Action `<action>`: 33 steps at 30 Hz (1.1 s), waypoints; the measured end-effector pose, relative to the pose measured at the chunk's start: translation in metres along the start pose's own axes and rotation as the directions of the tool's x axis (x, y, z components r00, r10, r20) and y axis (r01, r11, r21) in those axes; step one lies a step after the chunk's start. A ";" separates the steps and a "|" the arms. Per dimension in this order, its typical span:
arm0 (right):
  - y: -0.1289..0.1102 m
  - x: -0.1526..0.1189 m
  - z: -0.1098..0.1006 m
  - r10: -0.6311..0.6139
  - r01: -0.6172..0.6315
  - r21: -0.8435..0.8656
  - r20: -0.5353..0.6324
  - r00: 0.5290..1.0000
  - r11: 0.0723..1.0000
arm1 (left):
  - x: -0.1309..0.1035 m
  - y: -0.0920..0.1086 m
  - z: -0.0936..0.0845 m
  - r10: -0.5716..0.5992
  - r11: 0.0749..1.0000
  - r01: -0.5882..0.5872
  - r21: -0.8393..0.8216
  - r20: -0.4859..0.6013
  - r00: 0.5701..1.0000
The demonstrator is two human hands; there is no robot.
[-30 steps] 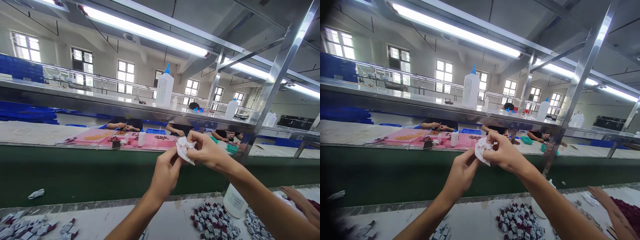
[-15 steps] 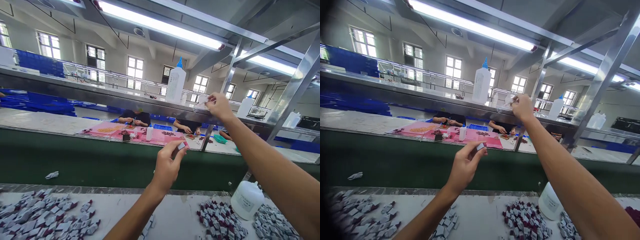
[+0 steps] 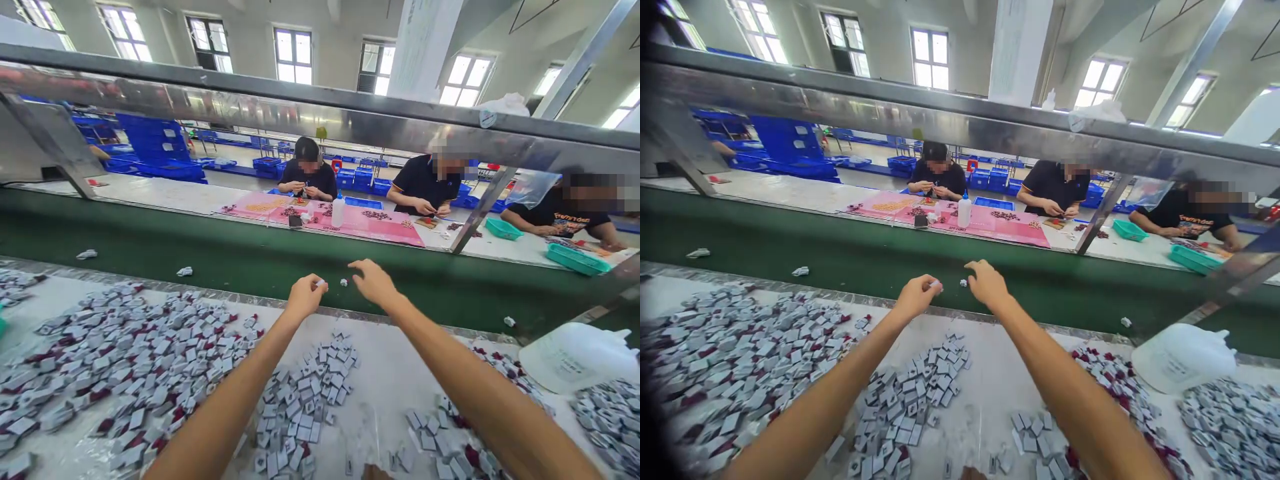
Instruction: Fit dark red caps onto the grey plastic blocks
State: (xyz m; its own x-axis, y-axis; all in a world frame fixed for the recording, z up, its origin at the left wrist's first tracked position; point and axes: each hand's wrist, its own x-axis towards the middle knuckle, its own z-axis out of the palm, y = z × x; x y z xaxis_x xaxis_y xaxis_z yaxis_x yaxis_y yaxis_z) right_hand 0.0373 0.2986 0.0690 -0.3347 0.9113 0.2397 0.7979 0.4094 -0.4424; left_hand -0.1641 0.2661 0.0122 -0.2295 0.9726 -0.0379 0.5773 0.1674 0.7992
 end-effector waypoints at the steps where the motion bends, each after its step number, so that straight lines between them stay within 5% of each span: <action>1: 0.002 0.006 0.026 0.030 -0.031 0.018 0.057 0.998 0.999 | 0.005 -0.004 0.007 -0.025 0.999 0.025 0.024 0.021 0.999; 3: 0.004 0.019 0.059 0.084 -0.093 0.062 0.139 0.987 0.994 | 0.014 -0.010 0.018 -0.068 0.996 0.065 0.064 0.044 0.997; 6: 0.011 0.032 0.076 0.156 -0.192 0.148 0.225 0.962 0.970 | 0.029 -0.017 0.029 -0.100 0.990 0.094 0.101 0.057 0.993; 12: 0.056 0.012 0.045 0.327 -0.435 0.397 0.313 0.892 0.808 | 0.050 -0.018 0.053 -0.042 0.994 0.025 0.107 0.162 0.986; 16: 0.089 -0.062 -0.009 0.403 -0.525 0.600 0.339 0.850 0.604 | 0.052 -0.014 0.062 0.031 0.988 -0.053 0.147 0.149 0.988; 22: 0.099 -0.226 -0.077 0.566 -0.503 0.777 0.236 0.790 0.378 | 0.019 0.006 0.063 0.223 0.954 -0.228 0.195 0.048 0.974; 25: 0.096 -0.298 -0.083 0.709 -0.513 0.780 0.132 0.693 0.357 | -0.035 0.020 0.077 0.379 0.891 -0.421 0.171 0.233 0.896; 27: 0.092 -0.338 -0.077 0.769 -0.546 0.754 0.086 0.633 0.366 | -0.078 0.026 0.091 0.471 0.827 -0.554 0.091 0.426 0.773; 30: 0.080 -0.382 -0.064 0.765 -0.601 0.713 0.141 0.628 0.362 | -0.130 0.030 0.110 0.564 0.710 -0.704 -0.018 0.613 0.554; 33: 0.063 -0.407 -0.051 0.743 -0.579 0.714 0.122 0.658 0.395 | -0.152 0.030 0.124 0.571 0.677 -0.736 -0.025 0.649 0.503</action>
State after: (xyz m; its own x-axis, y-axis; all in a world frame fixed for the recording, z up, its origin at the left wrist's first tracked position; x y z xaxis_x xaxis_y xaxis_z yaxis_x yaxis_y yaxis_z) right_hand 0.2490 -0.0493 -0.0127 0.3117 0.9090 -0.2767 0.1511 -0.3349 -0.9301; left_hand -0.0151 0.1437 -0.0325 0.7226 0.6896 0.0483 0.5398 -0.6065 0.5837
